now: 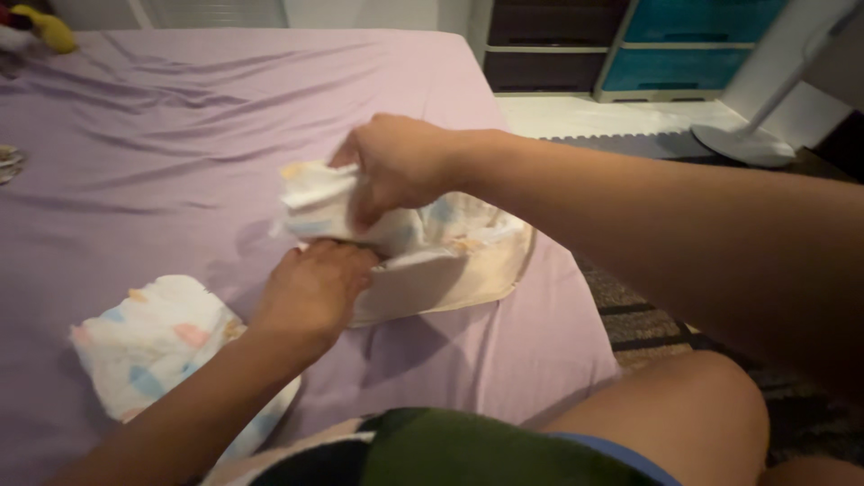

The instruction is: The person places several patterned diapers into a beige zippered bag on a bed. They fold and arrange the diapers to fit inside, then close the bag.

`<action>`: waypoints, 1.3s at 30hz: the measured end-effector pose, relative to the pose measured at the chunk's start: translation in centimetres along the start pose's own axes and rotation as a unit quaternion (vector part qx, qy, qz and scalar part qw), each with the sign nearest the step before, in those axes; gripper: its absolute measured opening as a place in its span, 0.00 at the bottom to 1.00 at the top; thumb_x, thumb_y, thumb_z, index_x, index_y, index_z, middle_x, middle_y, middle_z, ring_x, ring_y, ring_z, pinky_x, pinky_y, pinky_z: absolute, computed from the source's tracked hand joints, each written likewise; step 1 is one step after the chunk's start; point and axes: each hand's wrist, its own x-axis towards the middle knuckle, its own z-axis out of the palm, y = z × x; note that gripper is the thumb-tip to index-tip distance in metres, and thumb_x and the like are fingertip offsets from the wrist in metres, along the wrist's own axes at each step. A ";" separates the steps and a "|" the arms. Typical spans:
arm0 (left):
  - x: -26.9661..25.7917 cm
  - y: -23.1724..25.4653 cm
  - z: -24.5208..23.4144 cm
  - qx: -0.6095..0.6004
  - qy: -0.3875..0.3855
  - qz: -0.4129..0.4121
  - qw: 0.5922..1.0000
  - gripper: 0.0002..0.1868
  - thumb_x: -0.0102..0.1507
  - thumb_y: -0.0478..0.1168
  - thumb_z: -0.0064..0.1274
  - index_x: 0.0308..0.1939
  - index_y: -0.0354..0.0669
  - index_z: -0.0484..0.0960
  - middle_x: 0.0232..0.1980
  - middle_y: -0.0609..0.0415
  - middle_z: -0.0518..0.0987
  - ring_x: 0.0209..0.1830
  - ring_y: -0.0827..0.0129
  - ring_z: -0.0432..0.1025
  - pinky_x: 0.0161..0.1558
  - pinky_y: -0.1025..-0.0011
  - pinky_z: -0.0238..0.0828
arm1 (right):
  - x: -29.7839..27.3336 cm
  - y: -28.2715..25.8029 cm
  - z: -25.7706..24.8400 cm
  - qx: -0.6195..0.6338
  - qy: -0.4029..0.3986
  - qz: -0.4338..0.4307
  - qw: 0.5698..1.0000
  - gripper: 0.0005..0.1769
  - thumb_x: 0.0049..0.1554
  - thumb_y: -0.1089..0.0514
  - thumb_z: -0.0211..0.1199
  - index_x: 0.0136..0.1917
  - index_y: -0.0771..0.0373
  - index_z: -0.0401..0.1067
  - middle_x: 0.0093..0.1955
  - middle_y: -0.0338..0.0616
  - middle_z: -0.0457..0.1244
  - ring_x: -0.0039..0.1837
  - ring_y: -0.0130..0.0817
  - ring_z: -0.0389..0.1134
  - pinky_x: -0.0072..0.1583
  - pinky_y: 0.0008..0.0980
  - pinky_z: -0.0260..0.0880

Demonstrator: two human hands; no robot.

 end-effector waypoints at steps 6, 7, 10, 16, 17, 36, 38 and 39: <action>-0.3 -0.4 -0.6 0.035 -0.039 0.002 0.999 0.11 0.63 0.43 0.49 0.45 0.55 0.85 0.39 0.59 0.82 0.48 0.65 0.73 0.47 0.56 0.59 | 1.2 0.8 1.1 -0.175 -0.136 -0.018 0.975 0.31 0.49 0.54 0.70 0.66 0.40 0.73 0.50 0.47 0.71 0.54 0.52 0.72 0.56 0.48 0.71; -0.3 -0.5 -0.8 0.051 -0.054 -0.003 0.997 0.12 0.63 0.44 0.49 0.47 0.56 0.85 0.39 0.59 0.81 0.48 0.65 0.73 0.46 0.55 0.58 | 1.2 0.9 1.2 -0.207 -0.154 -0.027 0.966 0.34 0.49 0.57 0.68 0.69 0.38 0.70 0.50 0.47 0.70 0.54 0.53 0.71 0.55 0.49 0.70; -0.1 -0.3 -1.7 0.019 -0.045 0.033 0.998 0.11 0.64 0.41 0.46 0.40 0.52 0.86 0.37 0.61 0.83 0.46 0.63 0.73 0.46 0.55 0.58 | 0.7 0.8 1.6 -0.174 -0.157 -0.006 0.972 0.25 0.51 0.52 0.69 0.63 0.42 0.75 0.49 0.45 0.71 0.55 0.49 0.72 0.55 0.48 0.71; 2.7 2.4 -7.1 0.023 -0.258 -0.148 0.954 0.27 0.61 0.70 0.59 0.48 0.54 0.86 0.42 0.54 0.83 0.43 0.63 0.77 0.47 0.64 0.71 | -0.5 -0.7 3.6 -0.178 -0.110 0.031 0.978 0.23 0.47 0.49 0.71 0.58 0.36 0.77 0.50 0.40 0.71 0.53 0.46 0.72 0.53 0.46 0.71; 3.5 2.7 -8.4 0.038 -0.267 -0.184 0.945 0.31 0.64 0.70 0.54 0.41 0.46 0.89 0.39 0.49 0.85 0.40 0.61 0.81 0.46 0.64 0.74 | -0.7 -0.8 3.4 -0.163 -0.104 0.034 0.981 0.23 0.46 0.48 0.72 0.57 0.40 0.78 0.50 0.41 0.71 0.54 0.47 0.72 0.54 0.46 0.71; 11.1 -1.3 -3.5 0.094 -0.377 -0.090 0.917 0.22 0.56 0.32 0.46 0.52 0.40 0.86 0.48 0.39 0.85 0.48 0.48 0.80 0.50 0.56 0.75 | -7.0 7.3 0.1 -0.072 -0.149 0.198 0.966 0.25 0.50 0.59 0.70 0.62 0.55 0.77 0.53 0.51 0.73 0.54 0.45 0.75 0.56 0.39 0.74; 11.3 -1.4 -2.8 0.110 -0.387 -0.056 0.914 0.21 0.56 0.33 0.46 0.51 0.39 0.86 0.48 0.39 0.86 0.48 0.49 0.81 0.50 0.57 0.75 | -7.2 7.0 0.7 -0.083 -0.154 0.161 0.971 0.33 0.51 0.61 0.68 0.69 0.43 0.72 0.54 0.49 0.72 0.56 0.45 0.74 0.57 0.40 0.73; 11.3 -1.5 -2.3 0.117 -0.392 -0.038 0.912 0.21 0.56 0.34 0.47 0.50 0.38 0.87 0.48 0.39 0.86 0.48 0.50 0.81 0.50 0.58 0.75 | -7.2 6.9 1.1 -0.089 -0.157 0.142 0.973 0.37 0.52 0.62 0.67 0.73 0.37 0.69 0.54 0.48 0.72 0.57 0.45 0.73 0.58 0.40 0.72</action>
